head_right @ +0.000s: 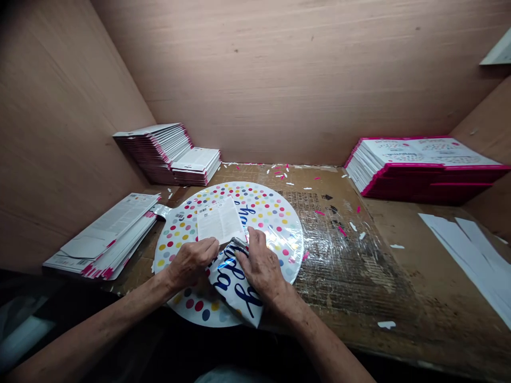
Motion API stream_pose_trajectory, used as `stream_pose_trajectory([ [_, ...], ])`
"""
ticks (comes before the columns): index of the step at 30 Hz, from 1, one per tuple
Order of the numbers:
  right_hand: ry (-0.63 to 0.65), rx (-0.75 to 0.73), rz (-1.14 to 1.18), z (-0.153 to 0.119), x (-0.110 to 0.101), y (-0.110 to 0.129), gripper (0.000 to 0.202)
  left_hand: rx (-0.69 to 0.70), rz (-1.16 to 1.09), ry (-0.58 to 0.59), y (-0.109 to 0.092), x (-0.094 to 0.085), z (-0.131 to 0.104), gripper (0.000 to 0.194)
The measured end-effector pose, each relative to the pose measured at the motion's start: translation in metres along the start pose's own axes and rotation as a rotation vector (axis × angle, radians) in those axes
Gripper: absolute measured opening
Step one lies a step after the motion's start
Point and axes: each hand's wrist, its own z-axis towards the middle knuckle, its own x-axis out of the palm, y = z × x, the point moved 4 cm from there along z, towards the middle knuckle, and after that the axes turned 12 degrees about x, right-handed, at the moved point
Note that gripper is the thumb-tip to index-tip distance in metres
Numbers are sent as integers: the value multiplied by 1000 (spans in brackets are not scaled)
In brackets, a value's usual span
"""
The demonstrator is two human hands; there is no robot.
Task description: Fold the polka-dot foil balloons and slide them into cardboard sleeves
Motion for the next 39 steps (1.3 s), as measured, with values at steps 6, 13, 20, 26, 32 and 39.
stream_pose_trajectory([
  [6,57,144,-174,12,6,-5,25,51,62,-169,2,-16,2,26],
  [13,10,266,-289,18,5,4,21,124,-9,-134,6,-31,2,28],
  [20,-161,285,-154,11,-8,-10,21,-574,-616,-673,11,-32,-15,34],
  [26,-223,281,32,3,-16,-18,26,-681,-1709,-757,-27,1,3,60],
  [32,-7,313,247,-7,-19,-19,26,-990,-1202,-783,-23,11,2,35],
  [39,-3,274,457,4,-14,-26,33,-776,-1468,-866,-23,5,4,45],
])
